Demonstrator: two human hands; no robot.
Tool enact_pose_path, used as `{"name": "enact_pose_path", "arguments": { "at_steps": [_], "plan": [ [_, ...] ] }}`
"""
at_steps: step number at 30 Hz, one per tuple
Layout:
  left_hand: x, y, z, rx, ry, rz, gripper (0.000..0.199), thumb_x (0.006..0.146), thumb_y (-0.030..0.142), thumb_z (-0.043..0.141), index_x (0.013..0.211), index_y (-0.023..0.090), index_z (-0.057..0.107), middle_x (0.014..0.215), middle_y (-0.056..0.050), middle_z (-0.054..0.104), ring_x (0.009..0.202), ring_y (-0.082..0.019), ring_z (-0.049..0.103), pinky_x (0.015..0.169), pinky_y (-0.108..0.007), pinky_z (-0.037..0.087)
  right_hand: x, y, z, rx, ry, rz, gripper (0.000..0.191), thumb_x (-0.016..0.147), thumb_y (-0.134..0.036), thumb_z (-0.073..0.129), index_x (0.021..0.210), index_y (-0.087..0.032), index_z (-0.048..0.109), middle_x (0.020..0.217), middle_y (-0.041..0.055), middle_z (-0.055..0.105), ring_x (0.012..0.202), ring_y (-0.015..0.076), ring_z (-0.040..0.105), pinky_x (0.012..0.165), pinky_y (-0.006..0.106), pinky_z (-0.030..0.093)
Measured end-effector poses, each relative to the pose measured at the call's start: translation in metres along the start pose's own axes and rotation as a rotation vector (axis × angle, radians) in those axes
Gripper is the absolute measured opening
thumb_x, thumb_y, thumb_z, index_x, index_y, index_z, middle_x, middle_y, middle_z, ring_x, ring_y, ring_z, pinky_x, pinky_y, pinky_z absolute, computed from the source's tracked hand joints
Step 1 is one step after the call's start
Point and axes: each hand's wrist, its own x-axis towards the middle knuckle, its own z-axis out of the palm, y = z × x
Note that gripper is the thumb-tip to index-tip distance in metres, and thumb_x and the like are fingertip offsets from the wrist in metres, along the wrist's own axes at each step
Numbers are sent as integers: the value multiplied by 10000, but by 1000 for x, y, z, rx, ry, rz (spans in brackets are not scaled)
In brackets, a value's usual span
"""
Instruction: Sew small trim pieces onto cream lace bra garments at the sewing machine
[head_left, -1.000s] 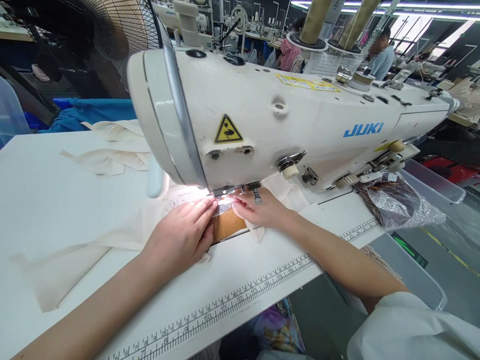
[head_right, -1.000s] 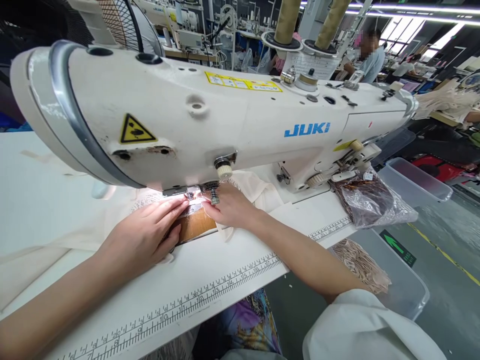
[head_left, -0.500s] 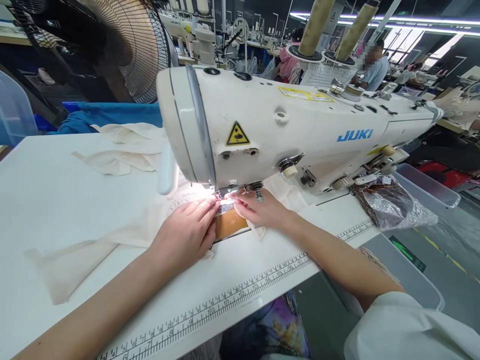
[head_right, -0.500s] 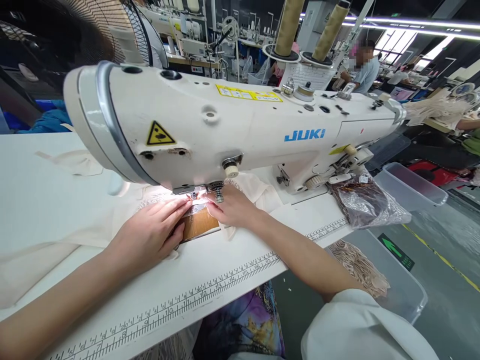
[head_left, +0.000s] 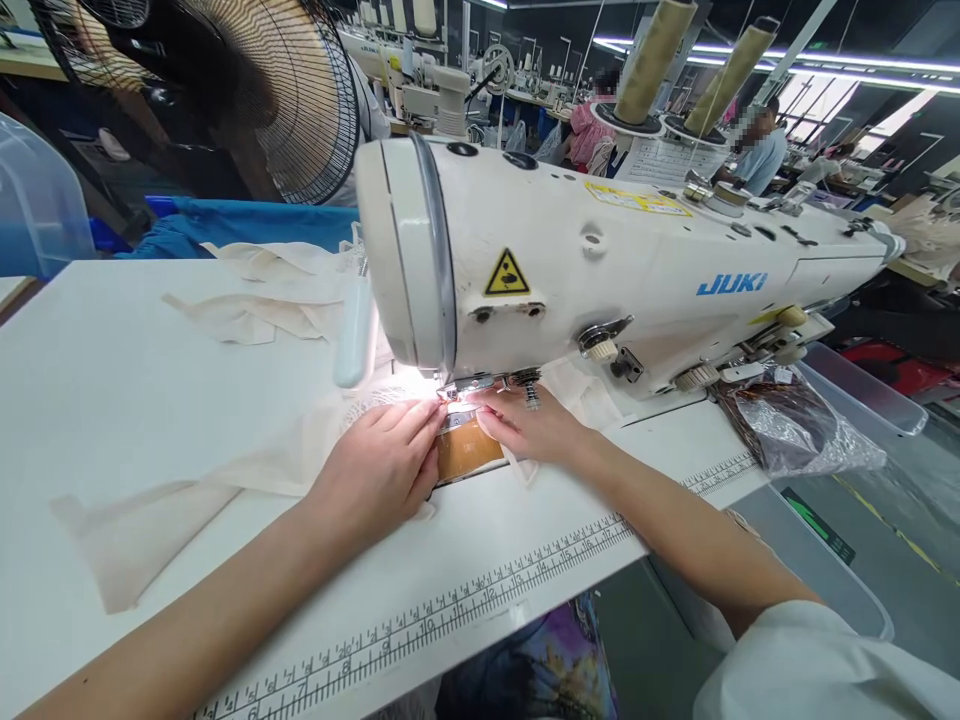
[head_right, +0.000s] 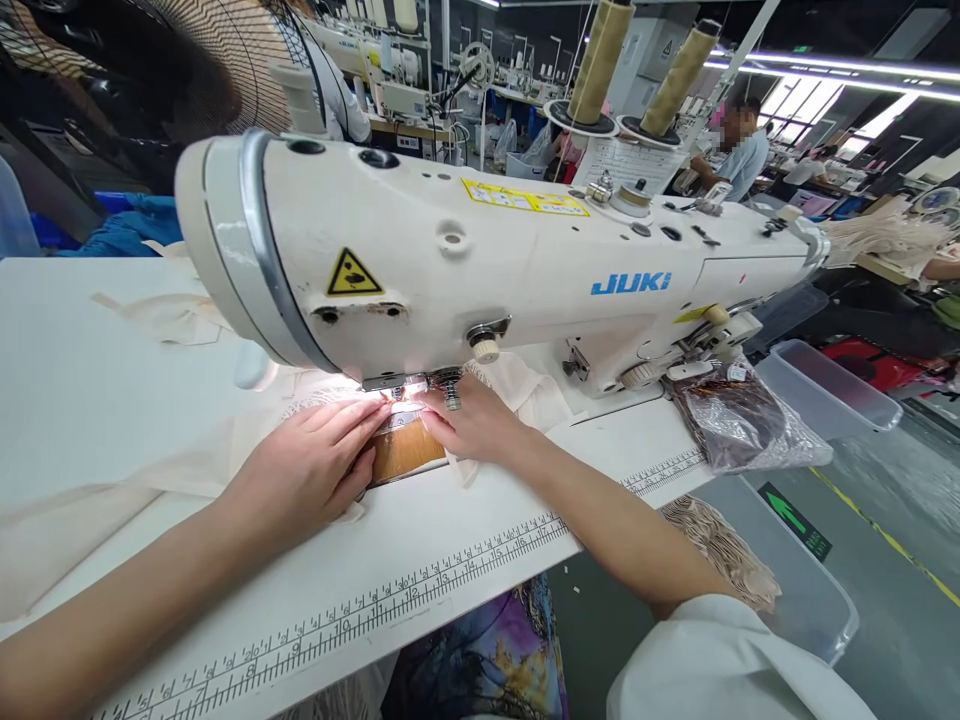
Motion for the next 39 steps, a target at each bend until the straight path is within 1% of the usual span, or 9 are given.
{"name": "enact_pose_path", "arguments": {
  "at_steps": [5, 10, 16, 19, 21, 25, 31, 36, 39],
  "plan": [
    [1, 0, 0, 10, 6, 0, 404, 985, 203, 405, 1244, 21, 656, 1231, -179, 716, 1057, -303, 679, 839, -446, 575, -1, 0, 4, 25, 73, -3, 280, 1004, -189, 399, 1083, -234, 664, 1121, 70, 720, 1035, 209, 625, 940, 405, 496],
    [1, 0, -1, 28, 20, 15, 388, 985, 193, 410, 1227, 18, 657, 1217, -175, 718, 1023, -291, 674, 828, -431, 568, 1, -1, 0, 0, 16, -4, 281, 1002, -172, 403, 1042, -249, 670, 1157, 59, 713, 1046, 211, 617, 934, 402, 492],
    [1, 0, -1, 1, -4, -13, 415, 978, 204, 405, 1274, 24, 632, 1220, -182, 707, 1006, -293, 668, 804, -435, 563, -3, 0, 2, -79, -17, 1, 266, 1011, -208, 430, 1141, -247, 659, 1241, 82, 694, 1097, 230, 609, 914, 398, 487],
    [1, -1, -2, -13, -24, -19, 418, 983, 211, 394, 1264, 25, 640, 1217, -177, 709, 989, -296, 668, 796, -446, 571, -5, -4, 3, -125, 16, 8, 320, 1029, -220, 389, 1245, -241, 624, 1202, 85, 708, 1096, 236, 617, 895, 388, 484],
    [0, 0, -2, -36, -30, -29, 413, 982, 214, 399, 1262, 42, 649, 1227, -176, 707, 999, -300, 670, 805, -454, 574, -4, -9, 1, -150, 25, 1, 334, 1028, -206, 375, 1268, -231, 606, 1155, 82, 719, 1081, 236, 618, 876, 383, 484],
    [-2, 1, -1, -88, -31, -62, 414, 976, 216, 410, 1294, 107, 651, 1254, -162, 698, 1047, -301, 665, 829, -456, 572, -1, -17, -6, -235, 2, -45, 343, 1017, -170, 358, 1237, -224, 616, 1048, 68, 718, 1012, 219, 611, 845, 364, 469],
    [-2, 2, -1, -42, 13, -50, 393, 975, 177, 397, 1250, 54, 650, 1194, -166, 713, 1005, -278, 667, 808, -426, 567, -3, -16, -7, -376, 2, -119, 316, 1014, -153, 400, 1219, -197, 636, 1004, 70, 690, 952, 202, 583, 799, 344, 417],
    [-4, 0, -1, -121, -4, -77, 396, 962, 185, 428, 1288, 98, 637, 1201, -142, 711, 1004, -273, 670, 821, -431, 573, -1, -14, -7, -424, 7, -152, 304, 992, -135, 391, 1097, -199, 669, 964, 52, 666, 835, 174, 551, 758, 332, 394],
    [-6, 0, 1, -114, -2, -85, 423, 961, 198, 427, 1327, 114, 621, 1249, -145, 700, 1022, -283, 669, 825, -446, 578, 0, -15, -9, -402, 9, -141, 296, 983, -139, 403, 1097, -196, 670, 943, 53, 654, 826, 175, 545, 758, 327, 392]
  ]
}}
